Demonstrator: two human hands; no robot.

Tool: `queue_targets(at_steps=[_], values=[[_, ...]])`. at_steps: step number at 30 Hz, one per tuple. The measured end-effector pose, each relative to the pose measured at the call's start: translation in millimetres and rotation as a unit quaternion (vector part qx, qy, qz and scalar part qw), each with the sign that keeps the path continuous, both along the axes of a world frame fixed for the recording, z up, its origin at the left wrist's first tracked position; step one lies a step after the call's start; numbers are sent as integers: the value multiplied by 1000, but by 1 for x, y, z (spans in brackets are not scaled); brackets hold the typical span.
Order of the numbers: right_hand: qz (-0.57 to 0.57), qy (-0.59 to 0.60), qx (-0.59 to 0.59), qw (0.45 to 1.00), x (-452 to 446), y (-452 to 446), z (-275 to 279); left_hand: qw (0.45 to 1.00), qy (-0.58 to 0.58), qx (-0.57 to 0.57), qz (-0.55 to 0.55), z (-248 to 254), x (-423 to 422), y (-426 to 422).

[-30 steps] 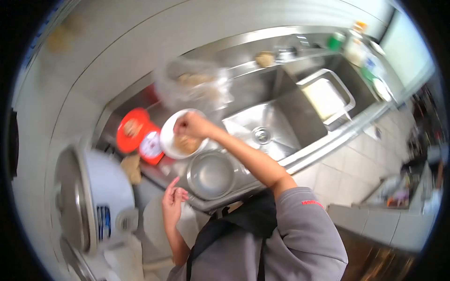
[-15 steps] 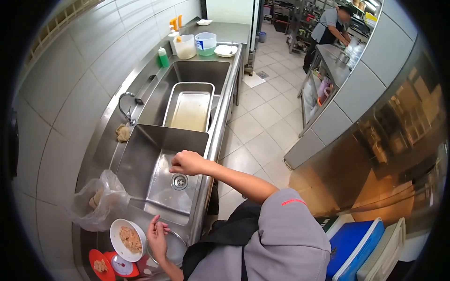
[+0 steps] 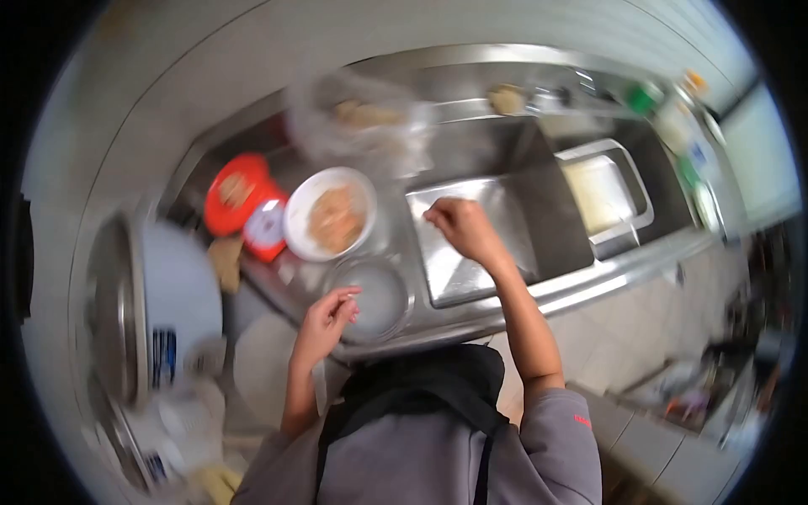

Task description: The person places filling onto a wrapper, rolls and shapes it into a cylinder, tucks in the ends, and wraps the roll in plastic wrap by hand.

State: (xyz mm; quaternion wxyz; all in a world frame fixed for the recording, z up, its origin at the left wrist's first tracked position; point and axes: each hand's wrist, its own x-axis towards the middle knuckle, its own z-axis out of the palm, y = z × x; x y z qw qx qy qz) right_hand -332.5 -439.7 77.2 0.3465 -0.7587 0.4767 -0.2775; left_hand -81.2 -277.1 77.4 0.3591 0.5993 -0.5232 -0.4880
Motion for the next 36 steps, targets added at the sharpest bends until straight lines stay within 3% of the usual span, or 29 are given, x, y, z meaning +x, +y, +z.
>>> queue_targets(at_steps=[1,4,10,13,20,26,29,31,32,36], values=[[31,3,-6,999,22,-11,-4,1000,-9,-11,14,1,10,16],[149,-48,-64,986,108,-40,5,980,-14,-15,196,4,41,87],[224,-49,-150,962,237,-100,31,927,-50,-1,373,6,68,164],[229,-52,-203,951,292,-117,37,915,-47,-12,401,8,68,181],[241,-29,-187,952,342,-123,45,911,-59,12,408,8,71,192],[249,-42,-200,947,363,-126,25,911,-62,16,407,15,74,186],[260,32,-209,942,384,-114,-2,903,-62,28,424,18,73,189],[267,38,-337,902,399,-102,-27,903,-67,31,422,17,70,195],[267,108,-305,908,392,-92,-28,899,-68,30,431,17,69,198],[268,19,-248,931,406,-115,-48,888,-46,32,456,13,63,217]])
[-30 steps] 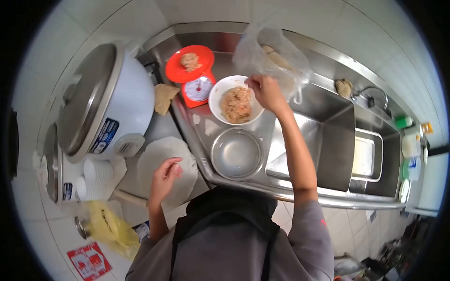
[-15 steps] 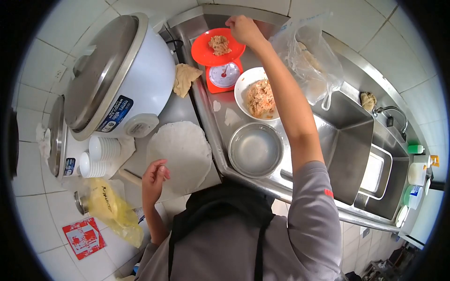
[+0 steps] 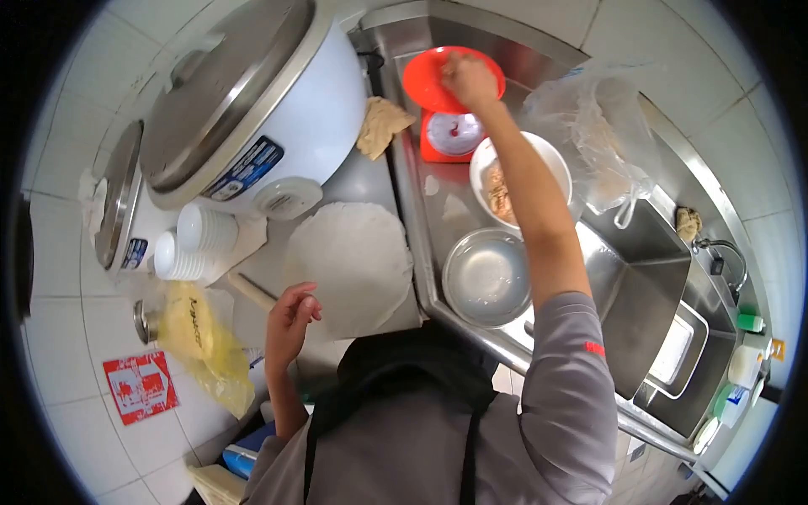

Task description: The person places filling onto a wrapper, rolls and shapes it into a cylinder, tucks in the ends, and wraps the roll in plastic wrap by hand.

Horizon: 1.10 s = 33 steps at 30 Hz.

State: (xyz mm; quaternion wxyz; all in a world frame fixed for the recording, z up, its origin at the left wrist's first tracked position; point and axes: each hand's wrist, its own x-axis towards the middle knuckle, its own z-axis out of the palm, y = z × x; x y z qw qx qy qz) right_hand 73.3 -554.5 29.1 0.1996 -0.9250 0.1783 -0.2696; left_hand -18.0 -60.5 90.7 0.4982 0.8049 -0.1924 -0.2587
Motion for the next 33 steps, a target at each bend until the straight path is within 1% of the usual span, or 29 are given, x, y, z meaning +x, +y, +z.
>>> queue_targets(at_steps=[1,2,3,4,5,7,8,9,11,12,13,14,15,16,17,18,19,21,23,25,26,28,29,31,33], values=[[7,-31,53,998,-4,-6,6,1000,2,-14,7,-3,-1,7],[2,-68,225,972,-12,-4,16,1000,4,-11,12,-4,-1,14],[-4,-105,387,916,-21,-2,29,1000,4,-12,10,-6,1,20],[77,-131,503,851,-32,-3,37,1000,4,-14,9,-8,4,28],[158,-150,607,764,-40,4,45,1000,5,-14,16,-14,10,35],[146,-132,662,723,-61,60,65,999,-31,-27,1,-28,22,48],[239,-74,573,780,-62,82,54,999,-28,-25,14,-29,27,52],[327,-18,473,818,-66,104,39,999,-37,-36,17,-30,32,52],[290,124,444,839,-85,197,38,997,-49,-47,24,-32,46,51],[326,199,328,864,-87,231,23,996,-72,-52,-4,-34,52,49],[357,231,295,856,-94,264,25,993,-96,-58,-35,-36,57,46],[365,222,249,869,-98,289,14,993,-97,-61,-38,-39,60,40],[371,213,202,881,-102,307,0,983,-148,-67,-90,-43,62,34],[366,215,201,883,-109,319,-7,967,-198,-73,-141,-48,59,28],[354,141,158,911,-115,327,-11,967,-197,-78,-143,-54,56,23],[341,65,111,931,-119,333,-15,964,-185,-76,-176,-61,54,16],[339,66,105,932,-121,334,-20,960,-174,-74,-208,-69,53,10],[315,40,88,944,-130,329,-33,960,-173,-89,-199,-101,49,4],[315,54,80,944,-129,325,-43,961,-169,-97,-193,-120,49,4],[325,91,57,940,-128,324,-43,957,-214,-73,-179,-125,48,4],[324,91,57,940,-130,321,-43,957,-214,-73,-179,-126,48,6],[361,65,61,928,-131,318,-27,959,-203,-40,-192,-111,48,9],[362,65,61,928,-135,318,-25,959,-203,-40,-192,-102,46,10],[298,19,168,940,-148,320,-26,945,-272,-32,-179,-89,38,12],[314,18,176,933,-146,320,-30,938,-285,-45,-191,-102,39,3]])
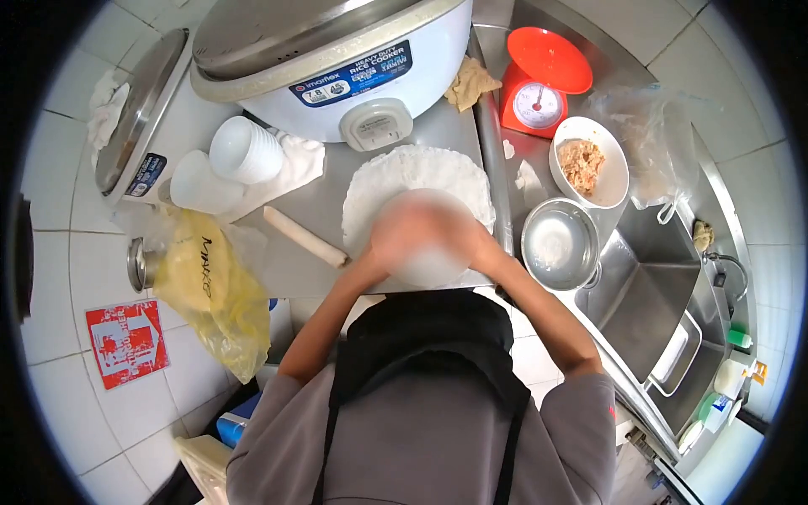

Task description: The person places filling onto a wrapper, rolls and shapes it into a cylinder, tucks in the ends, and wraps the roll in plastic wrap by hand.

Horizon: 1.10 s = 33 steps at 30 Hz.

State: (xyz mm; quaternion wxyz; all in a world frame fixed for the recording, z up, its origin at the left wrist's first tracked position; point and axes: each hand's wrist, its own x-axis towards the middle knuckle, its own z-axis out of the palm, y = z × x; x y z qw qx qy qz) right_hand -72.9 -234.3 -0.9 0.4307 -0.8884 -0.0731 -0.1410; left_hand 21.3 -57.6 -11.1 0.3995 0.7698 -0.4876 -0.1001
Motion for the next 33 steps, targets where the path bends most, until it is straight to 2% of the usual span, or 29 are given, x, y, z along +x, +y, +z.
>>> queue_targets(at_steps=[2,4,7,11,14,16,17,19,25,29,32,33], values=[[12,-5,11,1000,2,-4,-5,1000,-14,-11,-20,-13,5,-10],[10,-6,4,1000,3,-9,-10,997,47,-43,-39,-19,8,-16],[-10,8,26,1000,0,-8,-9,996,63,-60,-25,-24,7,-21],[5,0,3,1000,3,-17,-19,998,52,-23,-32,-21,13,-13],[41,7,15,999,2,-19,-1,993,117,-5,-24,-4,12,-12],[-30,30,93,995,-6,-14,-2,982,159,-99,-8,-6,8,-9],[-30,33,95,994,-8,-13,-6,982,161,-97,-7,-11,10,-9],[-41,0,3,999,-7,-14,-15,996,11,-32,-81,-20,23,-11],[-25,-28,-42,998,-7,-14,-20,1000,-5,-19,-23,-19,-1,-23],[1,-47,-45,998,-3,-19,-19,997,-13,-8,-74,-28,14,-10],[47,-10,-66,997,4,-28,-9,994,35,-28,-101,-18,23,-11],[42,-10,-48,998,4,-27,-3,994,75,-51,-59,-15,18,-10]])
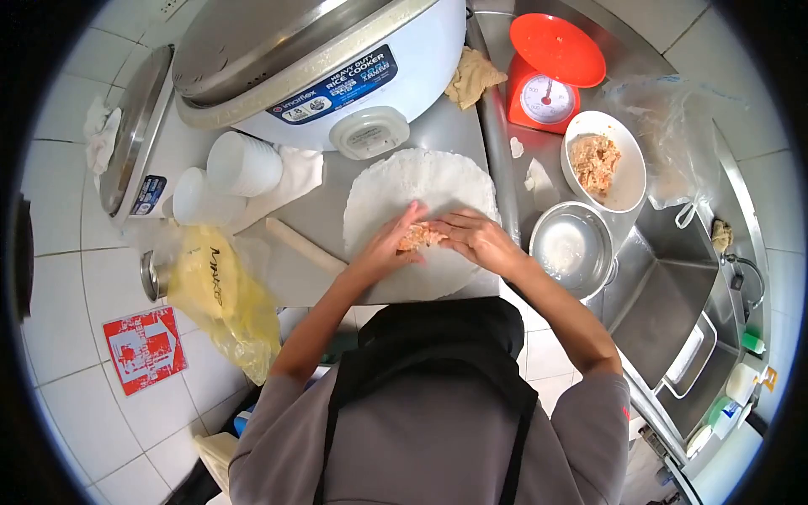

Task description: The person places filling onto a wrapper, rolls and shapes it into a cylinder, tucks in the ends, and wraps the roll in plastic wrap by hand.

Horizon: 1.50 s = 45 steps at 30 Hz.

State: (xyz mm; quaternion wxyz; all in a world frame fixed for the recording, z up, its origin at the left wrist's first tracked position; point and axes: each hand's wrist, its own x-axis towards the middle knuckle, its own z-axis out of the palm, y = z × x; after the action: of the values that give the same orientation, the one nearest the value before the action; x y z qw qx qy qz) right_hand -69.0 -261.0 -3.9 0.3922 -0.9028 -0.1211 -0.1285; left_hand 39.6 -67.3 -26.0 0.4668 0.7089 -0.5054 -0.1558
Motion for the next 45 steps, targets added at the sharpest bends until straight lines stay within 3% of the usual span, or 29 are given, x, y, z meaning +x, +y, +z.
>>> queue_targets(at_steps=[2,4,8,10,11,13,17,19,29,32,34,37,41,43,45], values=[[-4,4,20,1000,-1,1,3,998,47,-15,42,-3,2,3],[-2,47,11,999,-5,1,1,996,-54,7,-76,-14,16,13],[42,42,-11,998,-3,-9,-8,989,-124,45,-63,-5,16,22],[27,65,19,997,-4,-6,7,987,110,112,36,31,3,15],[27,66,19,997,-6,-4,9,987,111,112,37,29,3,15],[-82,35,43,995,-11,0,12,994,-58,94,14,22,2,15],[-128,100,38,986,-20,-3,-2,986,-125,109,18,11,-9,-3],[-77,97,83,989,-20,-3,-3,984,-161,72,22,7,-15,-11],[-69,47,43,996,-16,-5,-9,993,-99,48,51,2,-19,-17],[-64,63,53,995,-16,-5,-6,988,-92,39,117,4,-14,3],[-53,48,24,997,-13,-7,-6,996,-48,67,17,3,2,13],[-53,37,40,997,-14,-4,6,994,-56,80,54,22,-8,17],[-51,35,26,998,-14,-6,-3,999,-26,37,10,1,7,26],[-53,62,25,996,-13,-6,-3,990,-123,72,-21,6,13,27],[-51,58,3,997,-13,-5,1,991,-111,75,-7,19,7,30]])
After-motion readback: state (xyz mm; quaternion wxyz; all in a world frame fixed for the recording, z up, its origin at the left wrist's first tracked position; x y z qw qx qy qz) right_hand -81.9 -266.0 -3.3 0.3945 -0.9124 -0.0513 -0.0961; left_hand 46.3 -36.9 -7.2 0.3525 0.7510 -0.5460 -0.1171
